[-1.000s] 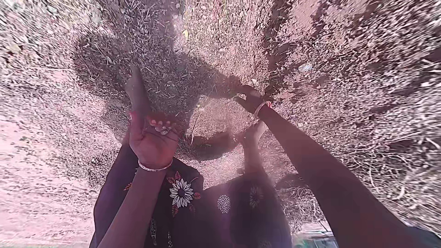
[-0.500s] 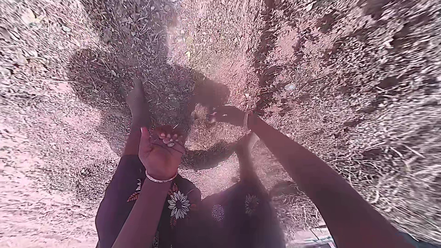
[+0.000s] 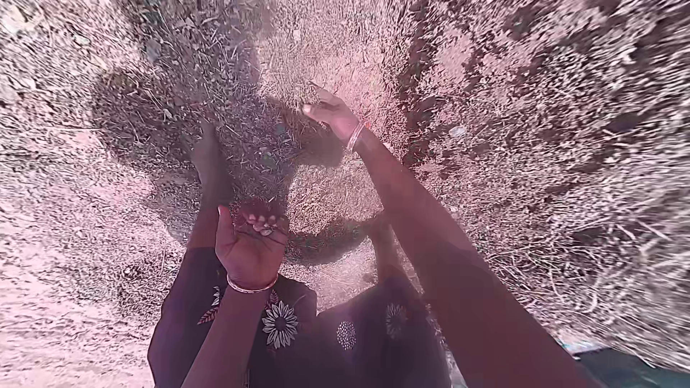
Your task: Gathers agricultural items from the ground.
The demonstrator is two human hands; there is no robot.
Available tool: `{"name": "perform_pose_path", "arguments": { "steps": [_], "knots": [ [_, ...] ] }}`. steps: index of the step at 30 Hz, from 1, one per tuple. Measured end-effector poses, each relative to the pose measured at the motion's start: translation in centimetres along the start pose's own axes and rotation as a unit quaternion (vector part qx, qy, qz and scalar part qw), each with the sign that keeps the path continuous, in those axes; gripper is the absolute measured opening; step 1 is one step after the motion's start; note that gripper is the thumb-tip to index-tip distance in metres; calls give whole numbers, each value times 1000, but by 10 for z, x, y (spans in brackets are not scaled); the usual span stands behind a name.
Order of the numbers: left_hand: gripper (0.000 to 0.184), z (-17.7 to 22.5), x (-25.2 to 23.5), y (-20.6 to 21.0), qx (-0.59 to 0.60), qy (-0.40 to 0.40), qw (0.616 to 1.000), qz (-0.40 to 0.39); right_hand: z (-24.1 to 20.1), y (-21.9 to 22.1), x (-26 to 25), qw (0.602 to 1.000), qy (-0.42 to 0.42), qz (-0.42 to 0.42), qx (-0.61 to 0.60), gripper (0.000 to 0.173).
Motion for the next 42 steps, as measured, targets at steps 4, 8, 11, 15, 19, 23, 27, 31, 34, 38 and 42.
{"name": "perform_pose_path", "arguments": {
  "steps": [4,8,11,15,19,23,27,31,34,38,42],
  "knots": [
    [57,4,-1,4,14,-2,1000,0,8,-38,58,989,71,-58,118,32],
    [59,8,-2,3,4,6,1000,15,68,-117,27,978,47,163,123,43],
    [56,6,-4,5,2,11,1000,-10,102,-98,1,967,89,214,107,54],
    [56,6,-2,4,0,8,1000,-12,88,4,42,950,153,32,270,86],
    [54,7,-3,16,18,2,1000,-7,66,17,124,927,133,-242,254,58],
    [57,13,-2,22,2,2,1000,5,46,-34,123,941,182,-145,247,39],
    [58,13,-5,20,7,1,1000,0,41,-115,25,972,50,186,135,44],
    [55,8,-4,13,-1,-2,1000,14,1,-78,-81,963,-11,269,-1,68],
    [54,4,0,9,8,-4,1000,23,-21,-1,-93,983,-17,184,12,86],
    [54,6,-2,21,46,-7,999,9,-35,20,-6,996,29,-52,72,56],
    [56,28,-4,41,66,2,998,9,-16,-18,61,976,59,-62,198,31]
  ]
}}
Point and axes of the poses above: each hand's wrist, its own x-axis away from the middle knuckle, its own y-axis out of the palm, z = x × y, the point moved 4 cm from there along -x, towards the middle knuckle, and after that the axes turned 7 degrees about -x, right-handed, at the moved point
